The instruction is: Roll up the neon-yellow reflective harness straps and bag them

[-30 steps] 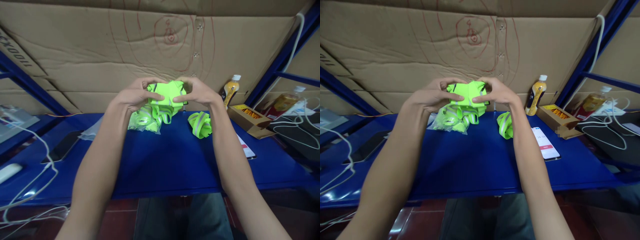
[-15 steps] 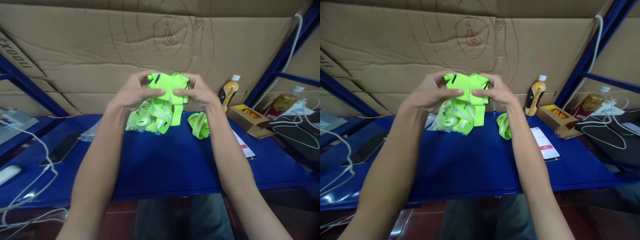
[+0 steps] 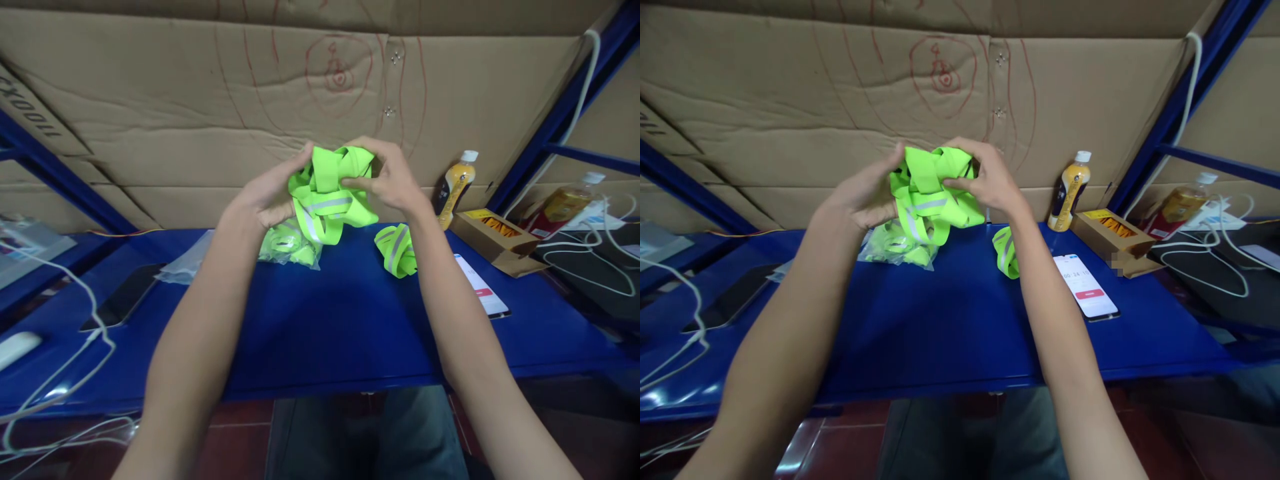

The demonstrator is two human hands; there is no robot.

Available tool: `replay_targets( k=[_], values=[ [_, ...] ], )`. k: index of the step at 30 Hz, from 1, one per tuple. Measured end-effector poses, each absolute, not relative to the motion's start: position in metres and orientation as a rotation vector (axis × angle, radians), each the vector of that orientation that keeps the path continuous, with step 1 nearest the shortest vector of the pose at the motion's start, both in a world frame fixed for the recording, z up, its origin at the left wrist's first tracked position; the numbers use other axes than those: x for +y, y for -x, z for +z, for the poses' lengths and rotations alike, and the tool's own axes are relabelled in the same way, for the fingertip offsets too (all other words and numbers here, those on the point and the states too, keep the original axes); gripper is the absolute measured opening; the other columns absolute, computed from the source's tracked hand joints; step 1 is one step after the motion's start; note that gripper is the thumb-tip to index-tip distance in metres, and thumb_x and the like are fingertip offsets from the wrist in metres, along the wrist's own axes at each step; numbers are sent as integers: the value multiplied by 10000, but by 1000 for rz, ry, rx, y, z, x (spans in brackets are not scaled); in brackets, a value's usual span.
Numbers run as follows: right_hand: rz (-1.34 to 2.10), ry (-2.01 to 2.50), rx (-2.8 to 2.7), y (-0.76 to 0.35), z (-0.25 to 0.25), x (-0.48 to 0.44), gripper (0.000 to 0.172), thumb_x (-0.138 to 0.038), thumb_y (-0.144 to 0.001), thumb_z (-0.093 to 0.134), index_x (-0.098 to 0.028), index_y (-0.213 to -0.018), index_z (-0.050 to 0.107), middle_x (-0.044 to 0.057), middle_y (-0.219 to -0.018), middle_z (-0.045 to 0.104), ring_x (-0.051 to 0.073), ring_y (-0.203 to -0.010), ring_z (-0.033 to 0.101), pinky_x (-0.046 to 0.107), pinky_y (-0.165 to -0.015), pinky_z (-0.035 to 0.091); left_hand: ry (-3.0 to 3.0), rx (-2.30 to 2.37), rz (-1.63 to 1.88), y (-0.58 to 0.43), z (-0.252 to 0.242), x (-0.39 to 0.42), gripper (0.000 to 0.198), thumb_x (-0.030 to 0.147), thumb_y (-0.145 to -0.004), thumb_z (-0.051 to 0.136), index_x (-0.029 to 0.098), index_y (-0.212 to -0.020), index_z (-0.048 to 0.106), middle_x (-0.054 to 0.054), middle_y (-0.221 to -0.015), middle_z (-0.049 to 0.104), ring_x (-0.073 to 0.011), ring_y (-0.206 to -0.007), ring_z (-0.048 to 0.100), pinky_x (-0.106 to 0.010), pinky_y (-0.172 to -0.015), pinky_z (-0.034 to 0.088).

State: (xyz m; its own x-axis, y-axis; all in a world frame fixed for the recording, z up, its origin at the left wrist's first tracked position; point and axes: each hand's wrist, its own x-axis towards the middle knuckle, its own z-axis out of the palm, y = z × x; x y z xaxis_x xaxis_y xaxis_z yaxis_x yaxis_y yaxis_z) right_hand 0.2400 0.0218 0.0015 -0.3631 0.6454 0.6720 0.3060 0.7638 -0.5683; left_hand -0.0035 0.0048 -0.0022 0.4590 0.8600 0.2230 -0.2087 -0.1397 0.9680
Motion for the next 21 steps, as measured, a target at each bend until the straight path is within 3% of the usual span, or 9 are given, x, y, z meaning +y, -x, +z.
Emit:
replay_targets(
  k=[3,6,11,13,17,21],
  values=[
    [393,704,-1994,-235,0,21,614,-658,-726,1004,-288,-1165,786,105,-1298,793,447,-1368,641,570,-1181,552,-1393,632,1015,6,1,3,598,774,-851,880,197,-952,762,-133,-971,834,-482,-1279,781,-574,-1014,705],
    [391,685,-2047,-233,1,18,548,-630,-784,959,-290,-1182,793,91,-1322,792,421,-1352,645,550,-1185,544,-1378,683,1085,10,0,10,392,544,-856,921,198,-949,764,-122,-961,831,-438,-1229,810,-541,-1002,718],
    [529,575,-2176,-237,4,15,647,-701,-793,924,-263,-1249,790,76,-1346,790,353,-1279,674,507,-1165,548,-1344,735,1137,19,-2,17,184,232,-774,928,167,-878,791,-123,-979,840,-355,-1073,839,-425,-943,738],
    [597,527,-2156,-240,4,15,692,-751,-788,916,-251,-1250,790,86,-1348,788,333,-1277,682,476,-1138,564,-1371,735,1146,19,-1,14,231,154,-708,942,159,-903,817,-113,-998,845,-310,-1012,836,-363,-892,730],
    [647,555,-2099,-245,4,15,681,-773,-783,928,-274,-1228,798,87,-1365,786,323,-1287,682,473,-1132,574,-1430,727,1173,12,-1,5,505,37,-557,977,170,-1030,859,-64,-1030,839,-215,-895,800,-278,-788,689],
    [612,697,-2090,-249,1,16,733,-705,-655,1030,-243,-1178,805,75,-1239,799,312,-1180,686,458,-1057,593,-1556,678,1194,7,-3,1,627,30,-490,1007,169,-1082,852,-65,-1145,817,-205,-973,776,-245,-761,647]
  ],
)
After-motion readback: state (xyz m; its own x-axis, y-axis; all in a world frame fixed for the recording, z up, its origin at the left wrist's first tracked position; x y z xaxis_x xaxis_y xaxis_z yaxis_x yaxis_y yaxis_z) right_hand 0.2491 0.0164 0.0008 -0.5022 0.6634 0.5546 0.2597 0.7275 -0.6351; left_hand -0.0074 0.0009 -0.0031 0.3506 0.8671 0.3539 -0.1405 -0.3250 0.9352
